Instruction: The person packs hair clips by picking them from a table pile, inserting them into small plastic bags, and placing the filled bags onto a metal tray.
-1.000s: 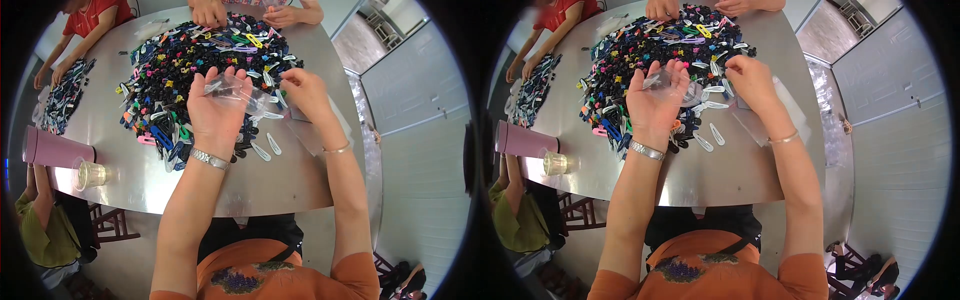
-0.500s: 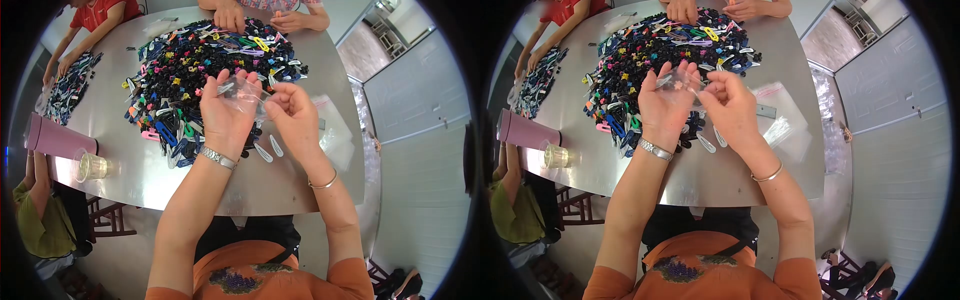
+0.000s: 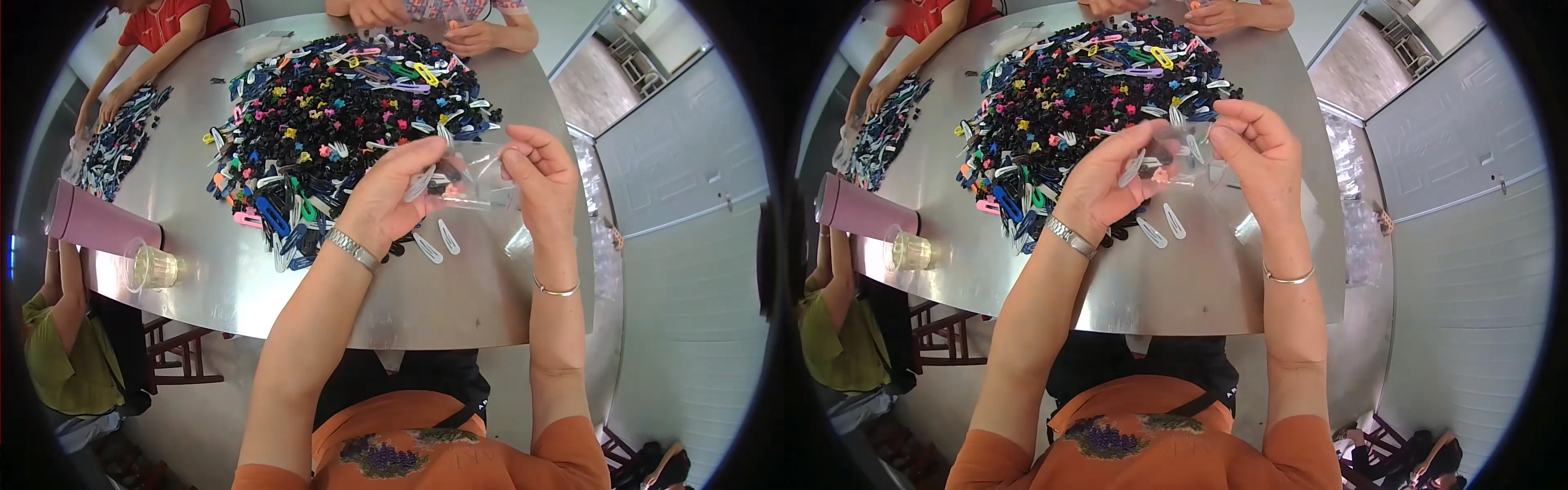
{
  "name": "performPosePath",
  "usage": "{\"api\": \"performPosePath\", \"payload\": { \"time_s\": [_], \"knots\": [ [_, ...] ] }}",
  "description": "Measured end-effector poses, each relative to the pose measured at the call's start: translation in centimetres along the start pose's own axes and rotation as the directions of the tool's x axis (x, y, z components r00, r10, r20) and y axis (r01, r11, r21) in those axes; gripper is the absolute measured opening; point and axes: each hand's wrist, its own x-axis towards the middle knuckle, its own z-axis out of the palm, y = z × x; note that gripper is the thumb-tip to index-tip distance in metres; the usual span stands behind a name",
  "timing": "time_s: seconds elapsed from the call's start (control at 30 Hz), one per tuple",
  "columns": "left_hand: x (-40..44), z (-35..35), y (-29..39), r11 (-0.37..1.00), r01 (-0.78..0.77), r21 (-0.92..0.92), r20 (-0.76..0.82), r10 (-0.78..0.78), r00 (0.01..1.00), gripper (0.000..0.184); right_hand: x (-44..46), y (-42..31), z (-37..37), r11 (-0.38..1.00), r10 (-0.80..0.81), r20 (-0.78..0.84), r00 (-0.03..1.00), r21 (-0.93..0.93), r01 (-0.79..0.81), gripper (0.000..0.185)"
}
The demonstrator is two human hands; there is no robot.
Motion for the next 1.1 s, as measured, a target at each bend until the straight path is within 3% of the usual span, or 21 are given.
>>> {"api": "performPosePath", "payload": {
  "time_s": [0.07, 0.1, 0.13, 0.17, 0.2, 0.27, 0.33, 0.4, 0.47, 0.57, 0.6, 0.67, 0.7, 0.73, 0.8, 0.9, 1.0, 1.03, 1.1],
  "knots": [
    [-0.1, 0.0, -0.2, 0.999, 0.008, 0.042, 0.027, -0.010, 1.000, 0.018, 0.1, 0.6, 0.1, 0.999, -0.047, -0.064, 0.997, -0.012, 0.047, 0.035],
    [0.1, 0.2, -0.3, 0.999, -0.027, -0.029, -0.016, 0.026, 1.000, 0.018, 0.1, 0.7, 0.4, 0.999, -0.051, -0.067, 0.996, -0.011, 0.050, 0.035],
    [0.1, 0.3, -0.4, 0.999, -0.026, -0.025, -0.013, 0.026, 1.000, 0.018, 0.1, 0.7, 1.0, 0.978, -0.017, -0.060, 0.998, 0.206, 0.029, 0.039],
    [0.2, 0.4, -0.5, 0.969, -0.127, -0.213, -0.057, 0.117, 0.991, 0.019, 0.0, 0.8, 1.6, 0.909, 0.015, -0.046, 0.999, 0.416, 0.006, 0.044],
    [0.3, 0.2, -0.5, 0.893, -0.229, -0.387, -0.118, 0.198, 0.973, 0.020, -0.2, 0.9, 2.3, 0.908, 0.011, -0.049, 0.999, 0.420, 0.010, 0.044],
    [0.5, -0.3, -0.6, 0.883, -0.216, -0.416, -0.058, 0.211, 0.976, 0.020, -0.8, 1.1, 3.6, 0.993, 0.117, 0.063, 0.991, 0.015, -0.118, 0.055],
    [0.0, 0.7, -0.9, 0.875, -0.258, -0.410, -0.129, 0.224, 0.966, 0.018, -1.1, 0.9, 4.7, 0.997, 0.071, 0.046, 0.996, -0.006, -0.071, 0.047],
    [0.2, 0.0, -1.4, 0.900, -0.221, -0.375, -0.067, 0.211, 0.975, 0.016, -0.9, 0.8, 4.7, 0.974, 0.141, -0.024, 0.990, -0.175, -0.143, 0.030],
    [0.5, -0.9, -1.6, 0.940, -0.167, -0.298, 0.053, 0.191, 0.980, 0.015, -0.8, 1.4, 4.6, 0.980, 0.104, -0.061, 0.993, -0.166, -0.113, 0.022],
    [-0.7, 0.8, -1.5, 0.977, -0.176, -0.119, -0.079, 0.168, 0.983, 0.019, -1.3, -0.5, 4.0, 0.981, 0.056, -0.075, 0.996, -0.182, -0.069, 0.014],
    [-0.6, 1.0, -1.5, 0.985, -0.125, -0.117, 0.022, 0.129, 0.991, 0.023, -1.2, -1.2, 3.4, 0.950, 0.001, -0.058, 0.998, -0.312, -0.019, 0.014],
    [-0.8, 2.0, -1.9, 0.988, -0.150, -0.046, 0.077, 0.153, 0.985, 0.028, -1.0, -2.6, 1.6, 0.893, -0.050, -0.077, 0.996, -0.450, 0.010, 0.013],
    [-0.9, 1.4, -1.8, 0.991, -0.129, -0.044, 0.104, 0.133, 0.986, 0.030, -0.9, -3.3, 0.9, 0.818, -0.159, -0.060, 0.985, -0.566, 0.098, 0.014],
    [-0.3, 0.6, -1.8, 0.988, -0.141, -0.058, 0.022, 0.142, 0.990, 0.032, -1.1, -4.1, -0.3, 0.725, -0.255, -0.022, 0.967, -0.666, 0.175, 0.014],
    [0.0, -1.0, -1.5, 0.984, -0.163, 0.065, 0.232, 0.144, 0.962, 0.034, -2.1, -6.0, -3.8, 0.768, -0.266, -0.114, 0.957, -0.625, 0.139, 0.013],
    [0.1, -1.5, -1.6, 0.949, -0.267, 0.169, 0.223, 0.227, 0.948, 0.036, -4.7, -6.5, -11.7, 0.934, -0.180, -0.322, 0.929, -0.352, 0.059, 0.013],
    [0.0, -1.4, -1.7, 0.892, -0.360, 0.272, 0.219, 0.307, 0.926, 0.034, -9.1, -4.6, -21.3, 0.961, -0.082, -0.592, 0.802, -0.261, -0.094, 0.014],
    [0.0, -1.2, -2.1, 0.798, -0.445, 0.407, 0.198, 0.398, 0.896, 0.032, -10.7, -3.1, -24.0, 0.960, -0.027, -0.696, 0.717, -0.219, -0.176, 0.015],
    [-0.1, -0.5, -3.1, 0.567, -0.529, 0.631, 0.195, 0.545, 0.816, 0.028, -14.0, 0.0, -27.9, 0.835, -0.011, -0.782, 0.624, -0.350, -0.424, 0.018]
  ]
}}
